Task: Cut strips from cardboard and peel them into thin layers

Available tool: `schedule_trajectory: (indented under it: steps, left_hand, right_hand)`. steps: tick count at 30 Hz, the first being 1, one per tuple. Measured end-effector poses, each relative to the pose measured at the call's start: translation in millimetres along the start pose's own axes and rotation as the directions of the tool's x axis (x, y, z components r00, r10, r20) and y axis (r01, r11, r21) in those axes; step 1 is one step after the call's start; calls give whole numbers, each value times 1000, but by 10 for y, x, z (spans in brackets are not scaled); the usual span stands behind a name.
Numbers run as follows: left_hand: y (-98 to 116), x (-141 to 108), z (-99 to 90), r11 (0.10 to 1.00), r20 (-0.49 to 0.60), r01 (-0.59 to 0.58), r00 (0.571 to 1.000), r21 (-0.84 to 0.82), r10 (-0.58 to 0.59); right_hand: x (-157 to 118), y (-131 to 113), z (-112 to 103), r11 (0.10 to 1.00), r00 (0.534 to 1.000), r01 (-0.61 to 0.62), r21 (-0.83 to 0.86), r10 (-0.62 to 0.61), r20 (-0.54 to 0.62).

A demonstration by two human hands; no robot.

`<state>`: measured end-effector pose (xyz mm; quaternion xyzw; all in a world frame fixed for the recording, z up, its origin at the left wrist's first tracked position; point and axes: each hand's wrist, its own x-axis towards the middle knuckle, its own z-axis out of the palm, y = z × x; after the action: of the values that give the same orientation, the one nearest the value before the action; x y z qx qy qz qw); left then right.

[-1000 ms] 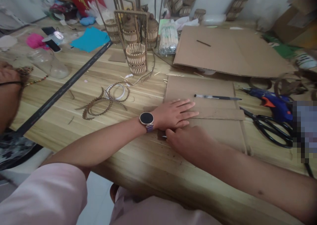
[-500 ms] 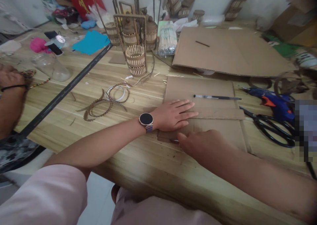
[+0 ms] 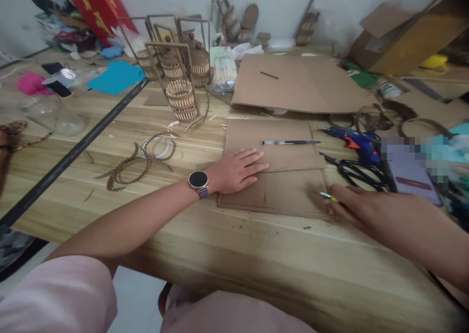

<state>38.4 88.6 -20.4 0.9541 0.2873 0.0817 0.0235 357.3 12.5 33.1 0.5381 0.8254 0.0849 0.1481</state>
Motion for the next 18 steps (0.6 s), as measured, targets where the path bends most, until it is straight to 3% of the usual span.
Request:
schedule_trajectory:
  steps: [3,6,11,14,16,18]
  left_hand:
    - [3,3,-27,1000,0,8,1000,-14,-8]
    - [35,6,-78,993,-40,106,994,44,-104]
    - [211,-145,-263,929,-202,345,927,134,-315]
    - [380,-405,-397,891,-183,447,886,84,-427]
    - [499,-609,-452,845,-128,532,843,50,-523]
    - [607,-781,-468,804,-58,591,802,-59,-594]
  right_hand:
    - [-10,269,162,997,996,-64,44,60,71]
    - [20,409,288,997,996,-45,55,41,79]
    - [-40,358,268,990,989,-140,-26,139,-46]
    - [-172,242,204,979,973,-196,-56,187,-135]
    - [-257,146,205,979,972,-184,86,194,-133]
    - [-308,50,241,923,978,-138,360,185,-100]
